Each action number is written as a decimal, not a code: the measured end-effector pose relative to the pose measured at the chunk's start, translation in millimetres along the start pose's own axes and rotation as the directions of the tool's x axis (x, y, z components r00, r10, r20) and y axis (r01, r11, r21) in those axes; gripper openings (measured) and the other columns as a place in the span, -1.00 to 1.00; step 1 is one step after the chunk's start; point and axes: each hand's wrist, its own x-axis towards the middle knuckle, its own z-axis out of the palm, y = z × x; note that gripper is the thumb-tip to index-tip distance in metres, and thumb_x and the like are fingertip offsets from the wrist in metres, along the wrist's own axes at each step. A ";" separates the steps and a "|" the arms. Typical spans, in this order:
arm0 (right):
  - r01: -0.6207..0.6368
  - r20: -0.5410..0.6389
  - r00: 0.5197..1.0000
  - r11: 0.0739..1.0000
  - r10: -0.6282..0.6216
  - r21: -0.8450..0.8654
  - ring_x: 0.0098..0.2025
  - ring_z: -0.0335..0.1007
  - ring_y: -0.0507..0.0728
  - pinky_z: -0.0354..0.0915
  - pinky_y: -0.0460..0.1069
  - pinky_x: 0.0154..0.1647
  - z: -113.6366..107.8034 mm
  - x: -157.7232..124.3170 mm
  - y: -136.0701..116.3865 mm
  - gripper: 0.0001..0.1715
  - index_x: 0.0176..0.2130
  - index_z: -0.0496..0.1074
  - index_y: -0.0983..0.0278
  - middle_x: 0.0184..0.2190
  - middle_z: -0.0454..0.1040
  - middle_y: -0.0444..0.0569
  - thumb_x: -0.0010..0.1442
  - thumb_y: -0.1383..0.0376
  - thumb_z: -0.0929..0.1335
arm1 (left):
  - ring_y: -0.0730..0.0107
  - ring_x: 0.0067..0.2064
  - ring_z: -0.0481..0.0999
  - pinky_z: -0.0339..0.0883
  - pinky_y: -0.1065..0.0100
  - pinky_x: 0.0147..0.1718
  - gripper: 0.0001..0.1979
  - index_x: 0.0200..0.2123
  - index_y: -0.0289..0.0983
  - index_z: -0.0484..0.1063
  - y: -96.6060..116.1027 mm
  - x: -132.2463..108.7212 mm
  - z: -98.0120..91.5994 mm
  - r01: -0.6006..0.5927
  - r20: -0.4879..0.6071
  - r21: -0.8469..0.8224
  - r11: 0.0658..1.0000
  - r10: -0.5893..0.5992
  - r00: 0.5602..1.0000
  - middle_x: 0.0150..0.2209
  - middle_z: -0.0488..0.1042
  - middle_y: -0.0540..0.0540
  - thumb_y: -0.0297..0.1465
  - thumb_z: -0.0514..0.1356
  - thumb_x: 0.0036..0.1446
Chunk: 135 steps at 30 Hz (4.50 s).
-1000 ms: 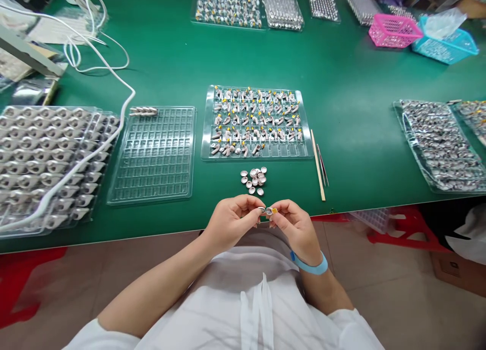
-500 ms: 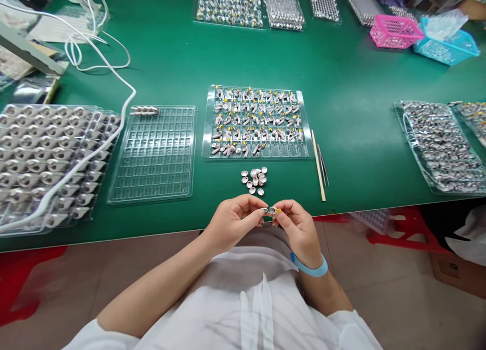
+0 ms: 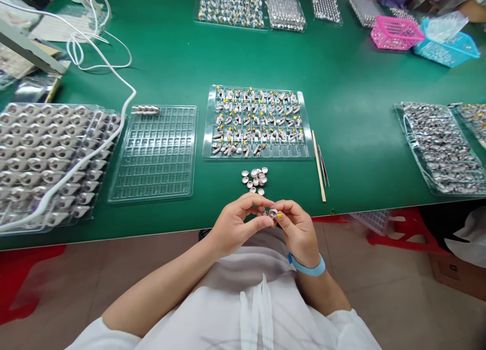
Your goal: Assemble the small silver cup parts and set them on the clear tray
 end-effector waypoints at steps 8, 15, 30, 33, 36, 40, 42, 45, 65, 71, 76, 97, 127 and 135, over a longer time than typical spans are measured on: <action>0.120 -0.030 0.992 0.989 -0.123 -0.089 -0.29 0.40 0.04 0.38 -0.08 -0.31 4.8 0.3 -3.3 -0.93 -0.21 0.52 0.15 -0.28 0.48 -0.10 0.29 0.28 0.39 | 0.42 -0.37 0.53 0.44 0.39 -0.32 -0.74 -0.16 -0.31 0.57 1.9 1.1 -1.6 0.252 0.085 -0.260 0.932 -0.238 0.968 -0.39 0.58 -0.07 -0.35 0.40 0.07; 0.034 -0.086 0.996 0.999 -0.030 0.039 -0.34 0.43 0.05 0.37 -0.06 -0.35 11.0 2.1 9.8 -0.84 -0.24 0.47 0.19 -0.32 0.51 -0.09 0.21 0.18 0.45 | 0.39 -0.34 0.50 0.45 0.33 -0.26 -0.77 -0.17 -0.25 0.63 -4.2 -1.9 1.7 0.053 -0.046 -0.109 0.993 -0.058 0.997 -0.41 0.47 -0.05 -0.39 0.40 0.06; 0.137 0.045 0.990 0.981 -0.132 -0.136 -0.20 0.41 0.09 0.38 -0.01 -0.18 -2.1 8.5 -11.1 -0.87 -0.13 0.50 0.16 -0.22 0.43 -0.05 0.28 0.26 0.38 | 0.31 -0.22 0.59 0.47 0.33 -0.16 -0.86 -0.22 -0.31 0.58 3.0 -4.1 -0.4 -0.032 -0.115 0.131 0.991 0.047 0.992 -0.23 0.64 -0.15 -0.44 0.32 0.12; 0.182 0.019 0.983 0.963 -0.181 -0.200 -0.21 0.38 0.10 0.38 0.00 -0.20 0.3 9.1 -10.8 -0.94 -0.22 0.51 0.18 -0.29 0.41 -0.06 0.25 0.28 0.40 | 0.32 -0.26 0.58 0.48 0.34 -0.20 -0.87 -0.24 -0.31 0.58 3.8 -3.9 1.0 -0.036 -0.121 0.205 0.978 0.062 0.991 -0.28 0.64 -0.12 -0.44 0.31 0.10; 0.237 -0.013 0.968 0.925 -0.252 -0.296 -0.22 0.39 0.11 0.39 0.01 -0.23 2.8 7.4 -9.7 -0.95 -0.24 0.50 0.17 -0.31 0.42 -0.05 0.26 0.32 0.39 | 0.29 -0.23 0.58 0.48 0.32 -0.18 -0.83 -0.19 -0.29 0.58 1.9 -4.3 0.5 -0.020 -0.105 0.219 0.976 0.044 0.994 -0.25 0.63 -0.13 -0.41 0.30 0.11; 0.431 0.083 0.889 0.760 -0.451 -0.487 -0.20 0.44 0.14 0.40 0.05 -0.23 1.4 4.3 -8.3 -0.79 -0.16 0.47 0.13 -0.28 0.48 -0.05 0.23 0.42 0.38 | 0.27 -0.18 0.57 0.47 0.30 -0.15 -0.81 -0.15 -0.29 0.55 0.6 -5.2 0.9 -0.020 -0.095 0.202 0.979 0.040 0.995 -0.21 0.59 -0.16 -0.39 0.25 0.17; 0.528 0.187 0.832 0.641 -0.522 -0.557 -0.22 0.45 0.14 0.41 0.08 -0.23 0.7 3.9 -8.8 -0.70 -0.11 0.43 0.11 -0.26 0.50 -0.04 0.21 0.46 0.37 | 0.28 -0.19 0.56 0.46 0.31 -0.15 -0.83 -0.16 -0.29 0.54 1.5 -5.1 2.1 -0.044 -0.088 0.244 0.969 0.067 0.994 -0.21 0.57 -0.16 -0.40 0.21 0.19; 0.594 0.294 0.787 0.537 -0.543 -0.599 -0.25 0.44 0.15 0.42 0.09 -0.26 1.2 5.2 -11.5 -0.67 -0.07 0.39 0.12 -0.26 0.49 -0.01 0.20 0.46 0.36 | 0.29 -0.21 0.54 0.45 0.32 -0.18 -0.83 -0.18 -0.29 0.53 3.6 -4.1 3.6 -0.097 -0.073 0.334 0.938 0.128 0.989 -0.24 0.56 -0.16 -0.44 0.16 0.20; 0.618 0.469 0.783 0.417 -0.409 -0.667 -0.24 0.36 0.17 0.36 0.10 -0.22 -7.5 3.1 -30.7 -0.73 -0.07 0.33 0.17 -0.25 0.45 0.03 0.27 0.47 0.27 | 0.31 -0.24 0.54 0.42 0.33 -0.21 -0.77 -0.13 -0.28 0.58 4.6 -0.5 -0.1 -0.209 0.083 0.442 0.873 0.192 0.978 -0.27 0.58 -0.15 -0.50 0.14 0.23; 0.485 0.355 0.874 0.547 -0.331 -0.682 -0.25 0.38 0.13 0.35 0.05 -0.24 -6.3 1.5 -30.8 -0.83 -0.17 0.34 0.19 -0.30 0.45 -0.03 0.28 0.45 0.29 | 0.29 -0.20 0.58 0.44 0.32 -0.18 -0.75 -0.07 -0.29 0.57 -0.6 -0.9 -3.2 -0.173 0.077 0.457 0.872 0.155 0.985 -0.22 0.61 -0.17 -0.47 0.16 0.24; 0.425 0.317 0.905 0.607 -0.283 -0.671 -0.28 0.40 0.10 0.35 0.02 -0.27 -7.3 2.0 -33.9 -0.88 -0.19 0.38 0.19 -0.31 0.48 -0.05 0.28 0.41 0.31 | 0.29 -0.25 0.61 0.46 0.32 -0.19 -0.77 -0.08 -0.25 0.60 -1.2 0.4 -8.7 -0.037 0.066 0.433 0.901 0.009 0.998 -0.23 0.65 -0.12 -0.43 0.23 0.20; 0.352 0.341 0.929 0.632 -0.145 -0.691 -0.38 0.35 0.03 0.30 -0.07 -0.37 -11.3 7.2 -46.5 -0.89 -0.32 0.38 0.24 -0.41 0.43 -0.10 0.28 0.41 0.33 | 0.36 -0.30 0.60 0.41 0.42 -0.28 -0.84 -0.17 -0.27 0.62 2.0 0.6 -9.6 0.005 0.145 0.410 0.912 -0.071 0.987 -0.31 0.65 -0.05 -0.43 0.24 0.21; 0.337 0.220 0.941 0.700 -0.256 -0.629 -0.28 0.42 0.06 0.38 -0.04 -0.28 -5.5 3.5 -27.3 -0.83 -0.17 0.45 0.21 -0.29 0.49 -0.06 0.29 0.43 0.31 | 0.42 -0.42 0.44 0.35 0.39 -0.38 -0.84 -0.29 -0.33 0.48 0.9 0.4 6.9 0.260 -0.040 0.151 0.954 -0.256 0.966 -0.45 0.49 -0.04 -0.34 0.19 0.13; 0.396 0.222 0.915 0.640 -0.338 -0.658 -0.28 0.42 0.08 0.41 -0.03 -0.33 0.4 2.4 -23.7 -0.81 -0.15 0.44 0.20 -0.29 0.49 -0.02 0.29 0.44 0.29 | 0.42 -0.47 0.46 0.39 0.41 -0.43 -0.87 -0.33 -0.32 0.49 0.2 1.1 10.1 0.229 -0.110 0.180 0.957 -0.212 0.971 -0.51 0.50 -0.01 -0.41 0.22 0.01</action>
